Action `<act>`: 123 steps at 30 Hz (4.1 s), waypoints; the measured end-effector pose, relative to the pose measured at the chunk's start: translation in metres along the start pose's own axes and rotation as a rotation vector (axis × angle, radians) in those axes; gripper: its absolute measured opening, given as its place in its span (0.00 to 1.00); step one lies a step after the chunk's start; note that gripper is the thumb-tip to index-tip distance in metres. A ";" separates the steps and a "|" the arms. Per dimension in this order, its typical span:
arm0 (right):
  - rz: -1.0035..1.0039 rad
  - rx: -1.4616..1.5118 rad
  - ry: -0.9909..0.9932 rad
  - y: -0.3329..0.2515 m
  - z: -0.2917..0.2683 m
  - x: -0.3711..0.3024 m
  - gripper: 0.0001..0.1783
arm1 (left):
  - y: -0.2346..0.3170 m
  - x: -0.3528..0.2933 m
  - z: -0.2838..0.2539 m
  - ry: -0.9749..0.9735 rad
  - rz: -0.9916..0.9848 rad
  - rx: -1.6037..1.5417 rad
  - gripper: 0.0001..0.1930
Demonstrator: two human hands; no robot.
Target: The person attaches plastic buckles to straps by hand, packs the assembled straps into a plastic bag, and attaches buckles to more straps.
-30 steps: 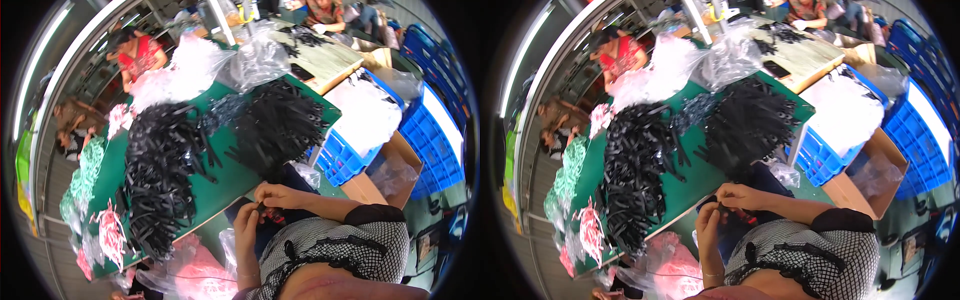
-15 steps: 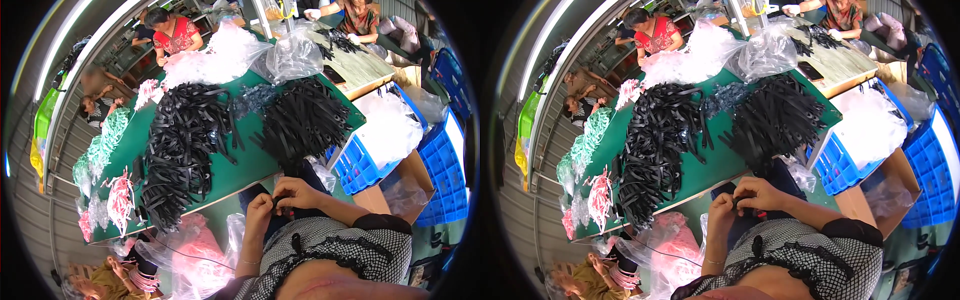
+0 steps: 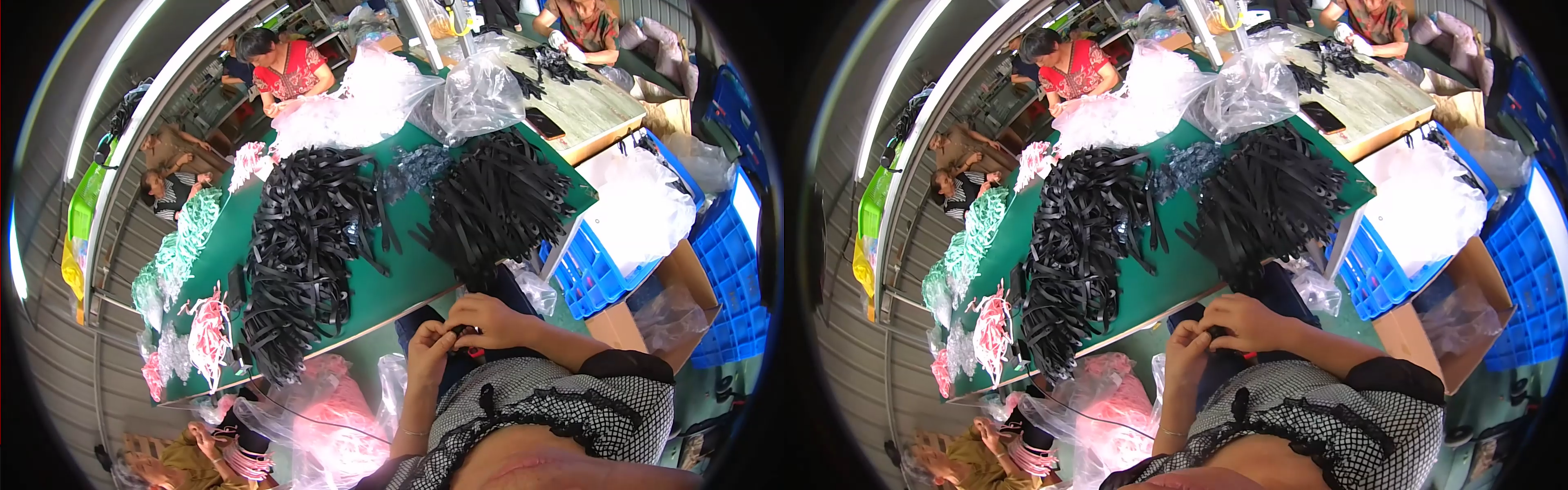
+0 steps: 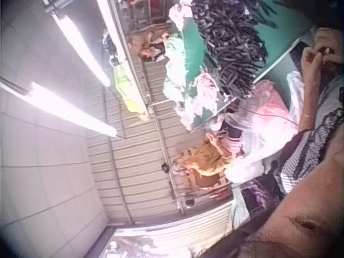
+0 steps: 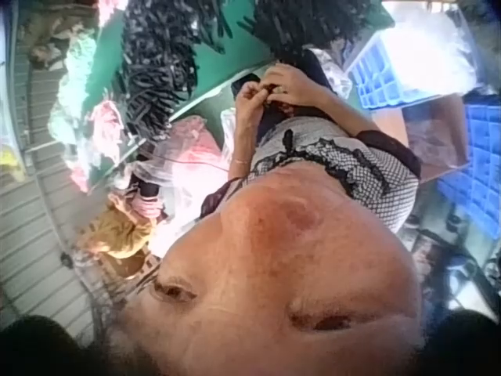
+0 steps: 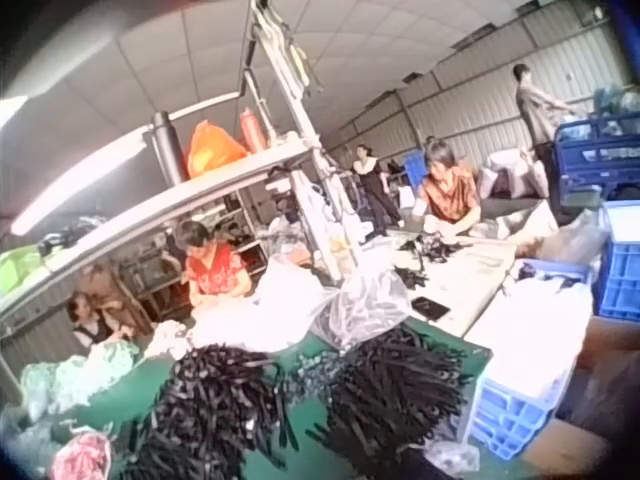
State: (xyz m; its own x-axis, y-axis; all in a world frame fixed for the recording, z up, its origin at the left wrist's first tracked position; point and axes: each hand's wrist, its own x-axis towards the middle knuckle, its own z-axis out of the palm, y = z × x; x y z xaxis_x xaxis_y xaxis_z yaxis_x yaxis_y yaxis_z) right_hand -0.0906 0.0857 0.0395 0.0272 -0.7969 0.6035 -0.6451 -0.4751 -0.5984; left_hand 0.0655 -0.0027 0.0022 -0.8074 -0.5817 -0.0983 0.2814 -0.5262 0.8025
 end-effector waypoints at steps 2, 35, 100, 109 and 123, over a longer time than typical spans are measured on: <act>0.112 0.085 0.061 0.004 -0.001 -0.004 0.10 | 0.009 -0.002 0.013 0.072 0.072 0.113 0.07; 0.620 1.430 -0.079 0.010 0.020 -0.029 0.14 | -0.004 -0.001 0.006 -0.205 -0.087 -0.034 0.18; 0.240 -0.906 -0.051 0.127 0.020 0.090 0.09 | 0.017 -0.004 -0.064 -0.221 -0.019 1.558 0.17; 0.356 -0.808 -0.089 0.133 0.030 0.095 0.08 | 0.074 0.080 -0.030 -0.113 0.411 1.303 0.11; 0.270 -0.868 -0.031 0.142 0.029 0.095 0.09 | 0.120 0.219 -0.085 0.676 0.250 1.809 0.17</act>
State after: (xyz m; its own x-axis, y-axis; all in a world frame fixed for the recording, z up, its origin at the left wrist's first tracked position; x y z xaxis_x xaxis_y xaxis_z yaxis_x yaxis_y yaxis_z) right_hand -0.1573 -0.0679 -0.0031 -0.1958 -0.8559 0.4786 -0.9806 0.1671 -0.1023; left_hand -0.0333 -0.2458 0.0267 -0.4158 -0.8666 0.2759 -0.7965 0.4934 0.3495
